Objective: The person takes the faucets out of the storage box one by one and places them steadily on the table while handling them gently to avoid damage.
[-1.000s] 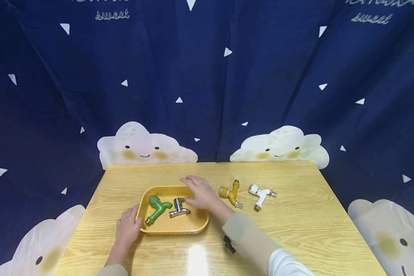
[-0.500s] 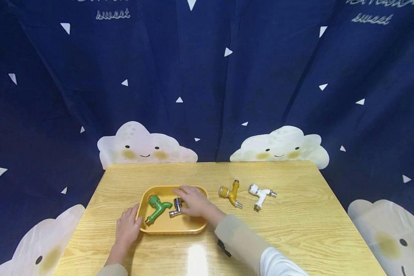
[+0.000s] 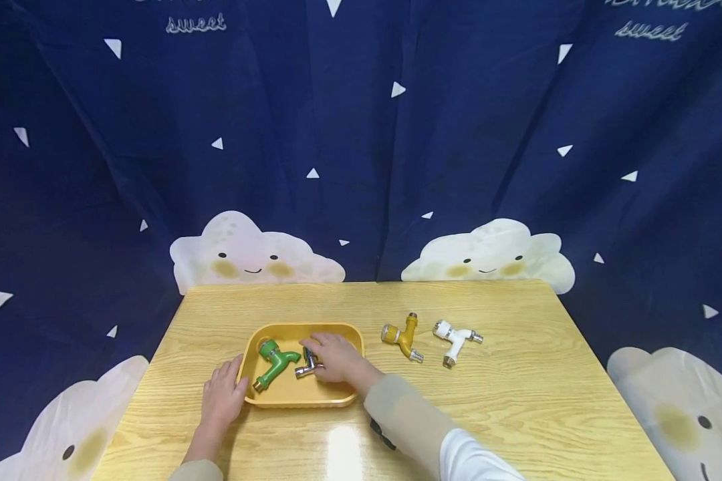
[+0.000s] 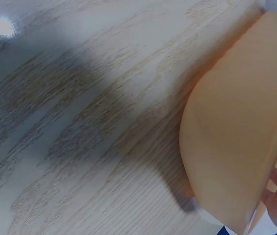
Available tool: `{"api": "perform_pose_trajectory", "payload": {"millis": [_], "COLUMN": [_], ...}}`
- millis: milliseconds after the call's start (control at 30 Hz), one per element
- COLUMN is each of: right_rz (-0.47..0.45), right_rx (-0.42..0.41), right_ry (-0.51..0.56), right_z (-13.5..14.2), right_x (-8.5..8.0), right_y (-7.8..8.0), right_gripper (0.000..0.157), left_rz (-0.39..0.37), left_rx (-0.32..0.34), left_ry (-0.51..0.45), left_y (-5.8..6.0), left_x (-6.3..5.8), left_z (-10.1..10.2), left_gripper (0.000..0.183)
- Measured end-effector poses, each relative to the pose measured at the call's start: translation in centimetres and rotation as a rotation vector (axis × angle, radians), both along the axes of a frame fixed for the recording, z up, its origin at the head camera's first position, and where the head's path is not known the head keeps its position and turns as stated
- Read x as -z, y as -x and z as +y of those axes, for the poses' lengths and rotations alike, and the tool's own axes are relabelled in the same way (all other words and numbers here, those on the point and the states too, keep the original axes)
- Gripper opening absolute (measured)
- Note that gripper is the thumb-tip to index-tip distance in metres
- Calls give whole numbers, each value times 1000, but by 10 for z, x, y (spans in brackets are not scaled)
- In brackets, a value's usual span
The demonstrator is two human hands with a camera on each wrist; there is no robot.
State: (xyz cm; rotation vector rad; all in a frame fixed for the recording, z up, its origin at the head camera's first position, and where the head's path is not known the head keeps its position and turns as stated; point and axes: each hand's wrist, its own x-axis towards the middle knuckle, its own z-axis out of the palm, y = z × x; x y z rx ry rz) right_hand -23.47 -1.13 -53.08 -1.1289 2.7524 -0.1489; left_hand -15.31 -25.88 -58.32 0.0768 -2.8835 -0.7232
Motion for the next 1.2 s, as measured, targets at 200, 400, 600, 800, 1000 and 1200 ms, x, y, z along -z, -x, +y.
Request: {"api": "perform_pose_trajectory", "payload": {"millis": [200,400,600,800,1000,1200], "right_rz": [-25,-26,-51,-73,-93,-99], "right_rx": [15,37,55,64,61,69], "right_ry": [-22,-58,-74,-101,-98,-90], "right_z": [-1,-2,-4,-6,-6,-8], "right_x": [5,7,10,15,16,16], "right_y": [0,0,0,1,-1,-3], "right_gripper": [68,68,69,69,69,66], "left_rz": [0,0,-2,8,25,28], "left_rx": [2,5,4,3,1,3], "left_ry": [4,3,3,4,1,5], "left_y": [-1,-1,0,-1,-1,-1], "left_x": [0,0,-1,-1,1,1], "left_z": [0,0,0,0,0,0], "left_gripper": [46,47,47,46,46,47]}}
